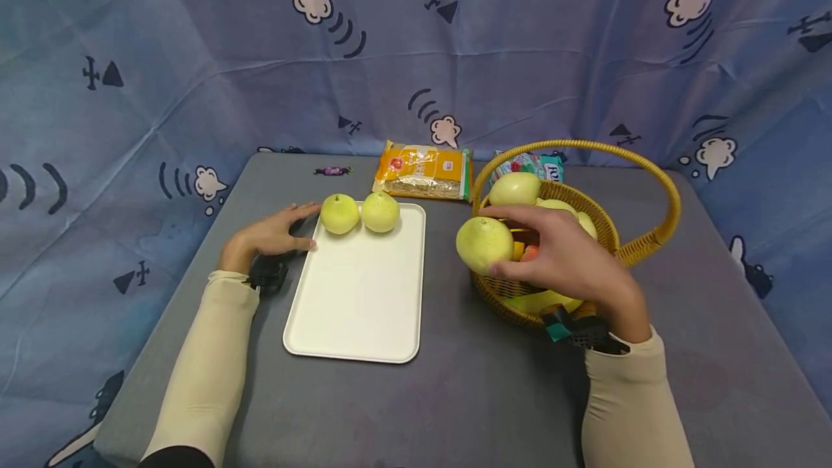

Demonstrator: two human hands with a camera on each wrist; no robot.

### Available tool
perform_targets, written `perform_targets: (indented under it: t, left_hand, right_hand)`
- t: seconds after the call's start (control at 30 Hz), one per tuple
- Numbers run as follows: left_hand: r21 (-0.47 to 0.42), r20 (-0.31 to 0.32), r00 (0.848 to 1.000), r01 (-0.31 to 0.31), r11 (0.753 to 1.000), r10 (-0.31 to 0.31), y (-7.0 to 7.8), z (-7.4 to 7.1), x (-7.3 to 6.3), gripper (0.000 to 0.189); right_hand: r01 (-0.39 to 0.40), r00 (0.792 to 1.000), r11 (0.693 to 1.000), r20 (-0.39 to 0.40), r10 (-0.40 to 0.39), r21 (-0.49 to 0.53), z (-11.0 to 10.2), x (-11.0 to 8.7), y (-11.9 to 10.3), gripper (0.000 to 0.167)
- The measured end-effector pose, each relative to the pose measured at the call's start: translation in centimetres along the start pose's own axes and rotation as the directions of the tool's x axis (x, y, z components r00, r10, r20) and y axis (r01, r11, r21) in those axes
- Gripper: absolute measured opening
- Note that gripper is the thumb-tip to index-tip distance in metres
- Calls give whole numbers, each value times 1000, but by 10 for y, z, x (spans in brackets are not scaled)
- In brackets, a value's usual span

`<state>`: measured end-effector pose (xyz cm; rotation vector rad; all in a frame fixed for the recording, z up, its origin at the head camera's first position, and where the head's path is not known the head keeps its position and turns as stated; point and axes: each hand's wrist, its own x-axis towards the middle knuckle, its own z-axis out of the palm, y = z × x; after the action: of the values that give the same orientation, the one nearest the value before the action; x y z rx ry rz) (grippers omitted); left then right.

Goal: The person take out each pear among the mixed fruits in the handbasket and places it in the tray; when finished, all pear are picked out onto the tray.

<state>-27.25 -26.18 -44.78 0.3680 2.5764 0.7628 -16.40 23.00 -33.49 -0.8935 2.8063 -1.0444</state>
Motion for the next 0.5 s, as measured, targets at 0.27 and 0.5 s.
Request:
perform_targets:
  t: [0.27, 0.5]
  left_hand:
    - [-5, 0, 1000, 24, 1000, -24, -2, 4, 1, 89]
    - [-9, -9, 1000, 15, 1000, -15, -2, 2, 2, 89]
  right_hand:
    - [41, 997, 978, 49, -53, 206, 29, 47, -21, 71]
    - [137, 984, 936, 63, -166, 325, 61, 86, -35, 73]
